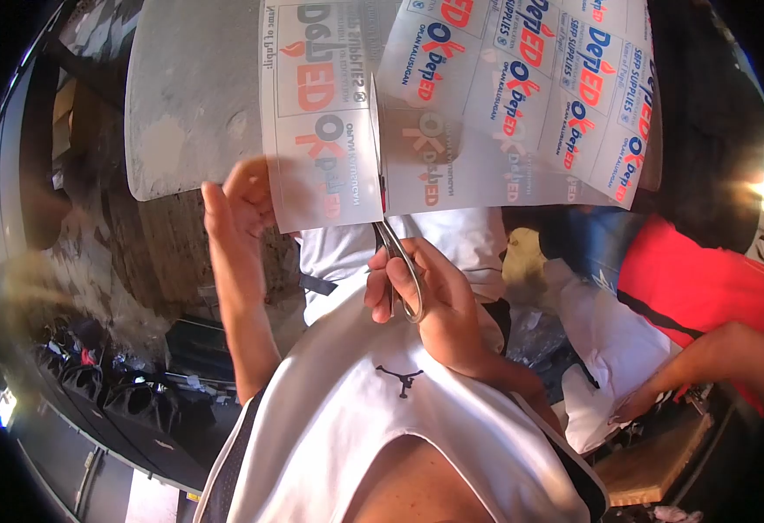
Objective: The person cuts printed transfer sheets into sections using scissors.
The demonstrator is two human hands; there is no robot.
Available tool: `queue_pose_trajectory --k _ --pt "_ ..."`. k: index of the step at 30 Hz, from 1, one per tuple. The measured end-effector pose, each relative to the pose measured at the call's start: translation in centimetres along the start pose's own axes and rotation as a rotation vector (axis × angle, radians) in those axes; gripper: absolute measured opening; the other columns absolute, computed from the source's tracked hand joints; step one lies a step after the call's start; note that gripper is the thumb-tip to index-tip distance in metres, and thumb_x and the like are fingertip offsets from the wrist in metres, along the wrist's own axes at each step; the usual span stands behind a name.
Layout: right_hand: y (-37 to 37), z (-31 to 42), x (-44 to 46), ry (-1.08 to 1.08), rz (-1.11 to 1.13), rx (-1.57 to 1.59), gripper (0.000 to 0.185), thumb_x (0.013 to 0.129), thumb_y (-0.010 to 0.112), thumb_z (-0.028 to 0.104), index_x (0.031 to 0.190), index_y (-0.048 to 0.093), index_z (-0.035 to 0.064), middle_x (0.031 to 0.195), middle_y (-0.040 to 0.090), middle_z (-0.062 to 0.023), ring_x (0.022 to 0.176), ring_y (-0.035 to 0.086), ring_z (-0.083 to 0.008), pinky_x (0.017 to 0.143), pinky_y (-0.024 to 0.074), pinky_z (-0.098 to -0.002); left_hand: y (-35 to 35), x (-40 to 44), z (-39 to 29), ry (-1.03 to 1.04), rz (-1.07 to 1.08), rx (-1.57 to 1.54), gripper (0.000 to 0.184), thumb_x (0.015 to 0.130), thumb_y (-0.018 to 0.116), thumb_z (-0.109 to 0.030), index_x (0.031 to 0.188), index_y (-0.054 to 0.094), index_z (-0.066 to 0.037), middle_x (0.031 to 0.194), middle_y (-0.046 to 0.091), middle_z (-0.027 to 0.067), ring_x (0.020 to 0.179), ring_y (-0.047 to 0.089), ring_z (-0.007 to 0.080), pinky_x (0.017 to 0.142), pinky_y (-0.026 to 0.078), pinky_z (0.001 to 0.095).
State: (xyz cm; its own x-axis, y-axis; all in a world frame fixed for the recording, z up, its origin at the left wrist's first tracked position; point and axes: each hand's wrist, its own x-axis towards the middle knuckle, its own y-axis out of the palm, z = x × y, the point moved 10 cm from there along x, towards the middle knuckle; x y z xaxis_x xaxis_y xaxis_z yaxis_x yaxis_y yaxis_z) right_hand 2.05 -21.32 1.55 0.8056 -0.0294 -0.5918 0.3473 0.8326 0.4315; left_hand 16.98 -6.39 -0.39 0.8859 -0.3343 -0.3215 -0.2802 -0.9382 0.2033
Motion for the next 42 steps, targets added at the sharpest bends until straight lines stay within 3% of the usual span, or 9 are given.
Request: queue_pose_trajectory --k 2,4,5,9,12,15,21,29,42 --pt "-0.1 -0.1 0.1 -0.013 0.011 0.013 0.029 0.112 0.055 0.029 0.118 0.059 0.0007 0.089 0.067 -0.0069 0.075 0.062 -0.0111 0.072 0.0505 -0.0267 -0.7 0.9 -1.5 0.017 -0.129 0.032 0.073 0.109 0.035 -0.065 0.119 0.068 -0.001 0.090 0.071 0.0053 0.073 0.066 0.0117 0.064 0.051 0.0275" --pt "-0.1 -0.2 0.2 -0.016 0.024 0.006 0.029 0.112 0.056 0.029 0.118 0.059 0.0011 0.089 0.067 -0.0069 0.075 0.063 -0.0112 0.072 0.0507 -0.0267 -0.5 1.4 -2.8 -0.015 -0.097 0.382 0.052 0.111 0.050 -0.047 0.106 0.070 0.000 0.080 0.069 0.0030 0.065 0.062 0.0069 0.057 0.048 0.0234" --pt "-0.1 -0.2 0.2 -0.022 0.030 -0.001 0.029 0.111 0.056 0.030 0.118 0.059 0.0014 0.090 0.068 -0.0070 0.076 0.063 -0.0113 0.072 0.0508 -0.0268 0.1 1.7 -3.2 -0.018 -0.144 0.308 0.034 0.107 0.063 -0.030 0.095 0.069 0.001 0.071 0.066 0.0002 0.059 0.058 0.0030 0.052 0.042 0.0204" --pt "0.0 -0.6 0.3 -0.029 0.027 0.032 0.030 0.111 0.057 0.031 0.118 0.058 0.0016 0.089 0.068 -0.0067 0.076 0.063 -0.0119 0.072 0.0508 -0.0271 0.5 2.1 -2.5 0.017 -0.114 0.366 0.029 0.106 0.066 -0.024 0.093 0.066 0.002 0.069 0.066 0.0002 0.057 0.057 0.0026 0.051 0.038 0.0208" --pt "0.2 -0.8 0.2 -0.023 0.040 0.047 0.031 0.111 0.056 0.031 0.119 0.057 0.0016 0.089 0.068 -0.0069 0.076 0.063 -0.0126 0.072 0.0507 -0.0273 0.7 1.6 -2.3 -0.028 -0.134 0.318 0.026 0.105 0.067 -0.024 0.092 0.067 -0.001 0.074 0.059 -0.0058 0.064 0.049 -0.0013 0.056 0.036 0.0188" --pt "0.4 -1.0 0.4 -0.032 0.069 0.083 0.031 0.112 0.054 0.031 0.120 0.057 0.0015 0.090 0.067 -0.0071 0.077 0.063 -0.0133 0.073 0.0506 -0.0275 0.8 1.4 -2.3 0.012 -0.142 0.302 0.028 0.106 0.066 -0.025 0.093 0.066 0.001 0.069 0.065 -0.0001 0.057 0.058 0.0026 0.051 0.038 0.0200" --pt "0.9 -0.9 0.3 -0.052 0.125 0.158 0.032 0.112 0.053 0.033 0.122 0.055 0.0018 0.092 0.066 -0.0079 0.079 0.062 -0.0133 0.077 0.0504 -0.0275 1.0 1.0 -2.3 0.030 -0.125 0.206 0.027 0.108 0.064 -0.022 0.091 0.063 0.000 0.071 0.063 -0.0018 0.057 0.056 0.0015 0.051 0.038 0.0193" --pt "1.6 -0.7 0.3 -0.134 0.144 0.151 0.049 0.112 0.044 0.048 0.122 0.053 0.0002 0.097 0.065 -0.0081 0.081 0.061 -0.0136 0.081 0.0507 -0.0297 1.8 -0.2 -1.5 0.055 -0.160 0.136 0.024 0.108 0.063 -0.019 0.092 0.061 -0.001 0.075 0.062 -0.0031 0.064 0.051 -0.0005 0.055 0.038 0.0182" --pt "1.6 -1.2 0.4 -0.115 0.095 0.157 0.047 0.113 0.045 0.045 0.123 0.053 -0.0004 0.099 0.065 -0.0075 0.083 0.060 -0.0128 0.082 0.0502 -0.0292 2.1 -1.7 -0.9 0.075 -0.198 0.121 0.021 0.106 0.065 -0.020 0.092 0.062 -0.005 0.083 0.057 -0.0067 0.074 0.046 0.0001 0.064 0.035 0.0179"
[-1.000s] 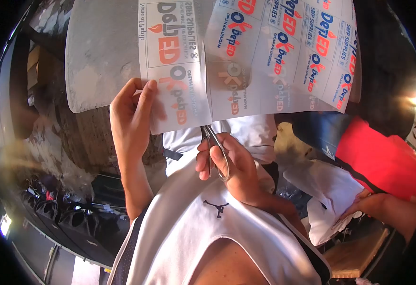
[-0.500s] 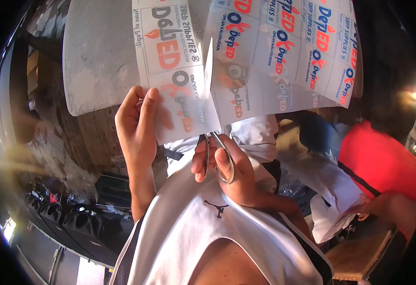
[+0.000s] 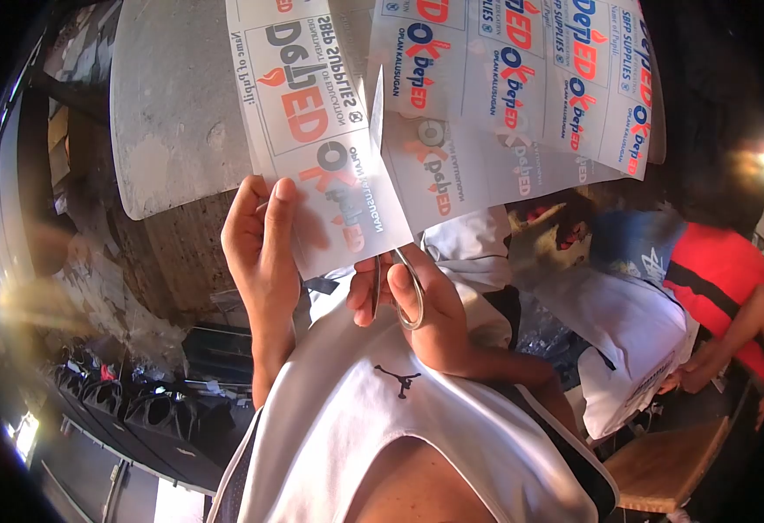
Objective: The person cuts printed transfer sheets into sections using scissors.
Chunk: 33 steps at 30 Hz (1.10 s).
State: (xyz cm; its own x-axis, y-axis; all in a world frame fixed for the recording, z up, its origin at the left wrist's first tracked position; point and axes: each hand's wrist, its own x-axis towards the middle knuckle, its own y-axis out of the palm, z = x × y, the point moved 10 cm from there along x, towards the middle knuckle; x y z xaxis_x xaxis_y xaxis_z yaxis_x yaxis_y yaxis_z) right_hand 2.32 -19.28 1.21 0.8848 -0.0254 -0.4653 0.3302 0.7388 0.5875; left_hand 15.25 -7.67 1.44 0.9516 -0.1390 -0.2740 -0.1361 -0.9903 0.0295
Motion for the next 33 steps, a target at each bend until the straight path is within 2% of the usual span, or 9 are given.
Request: queue_pose_trajectory --k 4,15,23,33 --pt "0.0 0.2 0.0 -0.019 0.013 0.000 0.044 0.113 0.045 0.042 0.123 0.053 -0.0002 0.099 0.064 -0.0081 0.084 0.060 -0.0130 0.083 0.0498 -0.0292 0.1 0.1 -0.1 0.030 0.035 -0.013 0.023 0.108 0.063 -0.021 0.098 0.063 -0.001 0.082 0.065 -0.0010 0.072 0.054 0.0013 0.065 0.042 0.0190" --pt "-0.6 0.3 0.1 -0.031 0.002 -0.014 0.040 0.114 0.047 0.037 0.124 0.053 -0.0008 0.098 0.064 -0.0083 0.084 0.059 -0.0128 0.083 0.0490 -0.0287 0.2 0.3 0.3 0.027 0.030 0.019 0.022 0.108 0.063 -0.020 0.097 0.062 -0.001 0.080 0.064 -0.0012 0.071 0.053 0.0011 0.062 0.041 0.0189" --pt "-1.3 -0.1 0.1 -0.069 -0.030 -0.115 0.032 0.113 0.052 0.032 0.121 0.056 0.0012 0.093 0.065 -0.0061 0.079 0.059 -0.0110 0.075 0.0485 -0.0265 -0.1 0.7 0.3 0.018 0.035 0.021 0.024 0.108 0.063 -0.019 0.092 0.059 -0.003 0.077 0.062 -0.0023 0.069 0.050 0.0000 0.060 0.039 0.0185" --pt "-1.5 0.0 0.2 -0.073 -0.033 -0.154 0.031 0.113 0.051 0.030 0.121 0.056 0.0007 0.092 0.065 -0.0054 0.079 0.058 -0.0105 0.074 0.0481 -0.0262 -0.5 1.2 1.0 -0.003 0.050 0.013 0.022 0.108 0.063 -0.018 0.092 0.058 -0.003 0.075 0.061 -0.0034 0.066 0.048 -0.0015 0.057 0.035 0.0183"
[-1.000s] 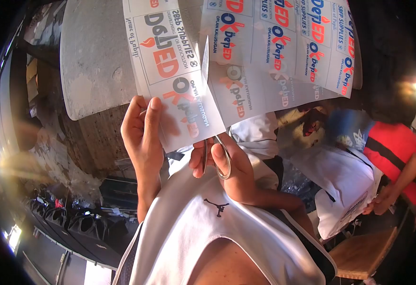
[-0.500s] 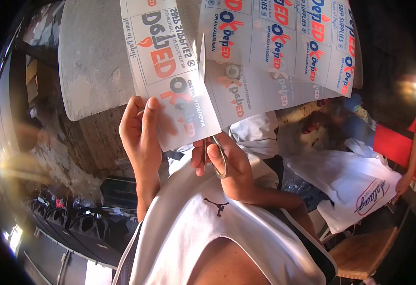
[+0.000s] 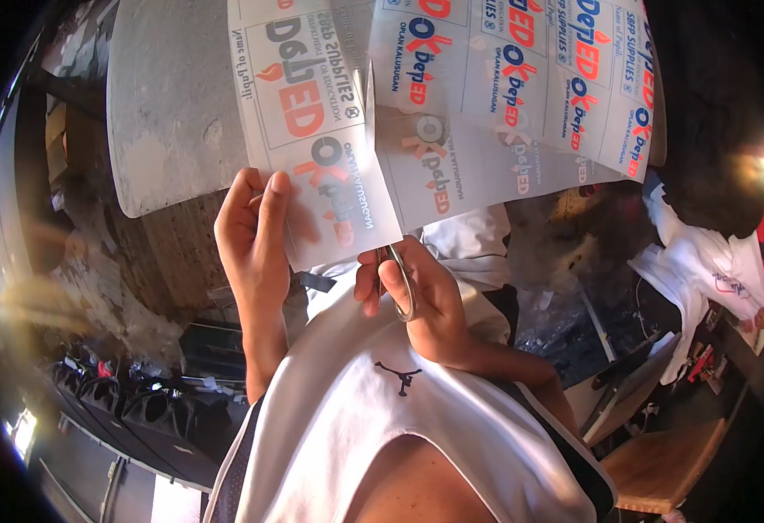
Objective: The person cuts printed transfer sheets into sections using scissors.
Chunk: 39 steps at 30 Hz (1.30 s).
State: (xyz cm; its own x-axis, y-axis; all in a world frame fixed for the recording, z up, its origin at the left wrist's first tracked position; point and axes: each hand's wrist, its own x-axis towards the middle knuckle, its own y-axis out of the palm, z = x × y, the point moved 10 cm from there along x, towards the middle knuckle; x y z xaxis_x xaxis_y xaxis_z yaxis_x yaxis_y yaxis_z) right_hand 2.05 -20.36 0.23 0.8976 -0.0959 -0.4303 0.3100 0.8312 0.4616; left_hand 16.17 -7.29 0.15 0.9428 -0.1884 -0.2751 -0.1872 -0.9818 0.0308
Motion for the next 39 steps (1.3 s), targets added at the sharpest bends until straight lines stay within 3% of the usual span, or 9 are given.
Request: queue_pose_trajectory --k 21,23,39 --pt "-0.3 -0.4 0.1 0.013 -0.020 -0.041 0.032 0.112 0.053 0.032 0.120 0.056 0.0013 0.090 0.066 -0.0042 0.077 0.058 -0.0089 0.073 0.0474 -0.0248 -0.2 0.3 0.7 -0.002 0.023 -0.007 0.024 0.108 0.064 -0.023 0.094 0.062 -0.003 0.075 0.064 -0.0019 0.065 0.052 -0.0007 0.056 0.038 0.0178" --pt "-0.1 -0.3 0.1 0.019 0.013 -0.079 0.034 0.114 0.047 0.032 0.123 0.055 -0.0004 0.096 0.064 -0.0084 0.080 0.058 -0.0123 0.076 0.0486 -0.0274 -0.2 0.3 0.8 -0.007 0.017 0.001 0.025 0.108 0.064 -0.023 0.094 0.062 -0.003 0.075 0.064 -0.0019 0.064 0.052 -0.0007 0.056 0.038 0.0179" --pt "-1.2 -0.2 0.4 0.061 0.021 -0.143 0.032 0.113 0.052 0.028 0.123 0.056 -0.0017 0.093 0.065 -0.0097 0.079 0.059 -0.0134 0.076 0.0483 -0.0271 -0.3 0.9 0.9 -0.057 0.027 0.008 0.024 0.108 0.064 -0.020 0.091 0.061 -0.002 0.070 0.063 -0.0019 0.059 0.052 -0.0003 0.052 0.034 0.0201"
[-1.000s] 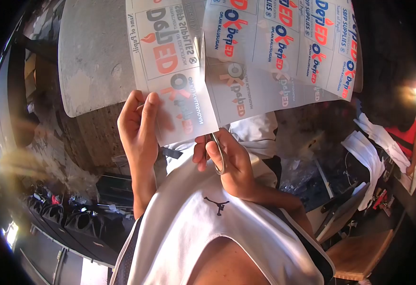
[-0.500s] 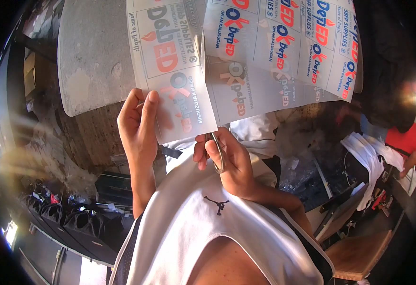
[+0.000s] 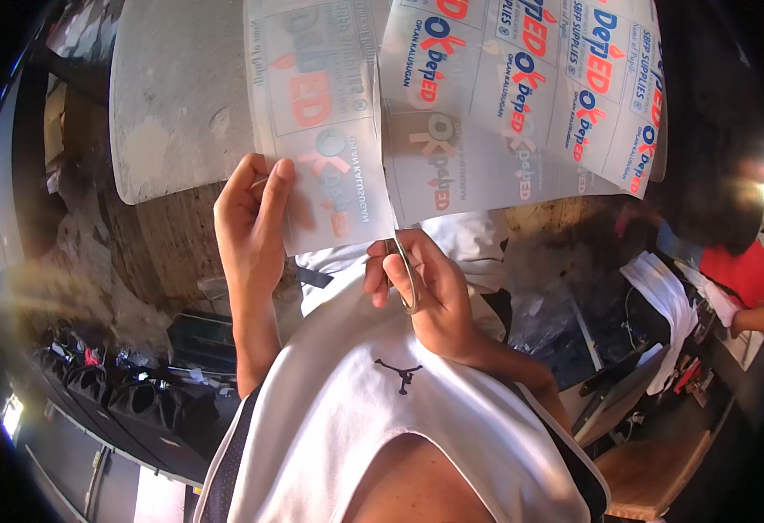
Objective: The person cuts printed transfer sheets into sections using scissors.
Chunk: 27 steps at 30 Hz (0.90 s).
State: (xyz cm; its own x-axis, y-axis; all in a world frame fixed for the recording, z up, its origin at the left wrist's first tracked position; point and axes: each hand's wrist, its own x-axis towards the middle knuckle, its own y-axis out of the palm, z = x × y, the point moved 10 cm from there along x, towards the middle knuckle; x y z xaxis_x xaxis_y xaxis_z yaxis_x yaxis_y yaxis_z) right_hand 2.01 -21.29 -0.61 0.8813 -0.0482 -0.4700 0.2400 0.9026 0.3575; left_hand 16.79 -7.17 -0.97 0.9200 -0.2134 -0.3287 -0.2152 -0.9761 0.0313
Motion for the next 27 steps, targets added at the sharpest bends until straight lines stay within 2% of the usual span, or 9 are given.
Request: queue_pose_trajectory --k 27 --pt "-0.72 0.86 -0.36 0.066 -0.043 -0.066 0.031 0.112 0.055 0.028 0.118 0.058 -0.0018 0.087 0.065 -0.0064 0.076 0.058 -0.0106 0.072 0.0482 -0.0257 -0.22 0.08 -0.40 -0.002 -0.003 0.022 0.024 0.106 0.067 -0.019 0.093 0.063 0.001 0.071 0.063 -0.0012 0.058 0.054 0.0015 0.052 0.036 0.0200"
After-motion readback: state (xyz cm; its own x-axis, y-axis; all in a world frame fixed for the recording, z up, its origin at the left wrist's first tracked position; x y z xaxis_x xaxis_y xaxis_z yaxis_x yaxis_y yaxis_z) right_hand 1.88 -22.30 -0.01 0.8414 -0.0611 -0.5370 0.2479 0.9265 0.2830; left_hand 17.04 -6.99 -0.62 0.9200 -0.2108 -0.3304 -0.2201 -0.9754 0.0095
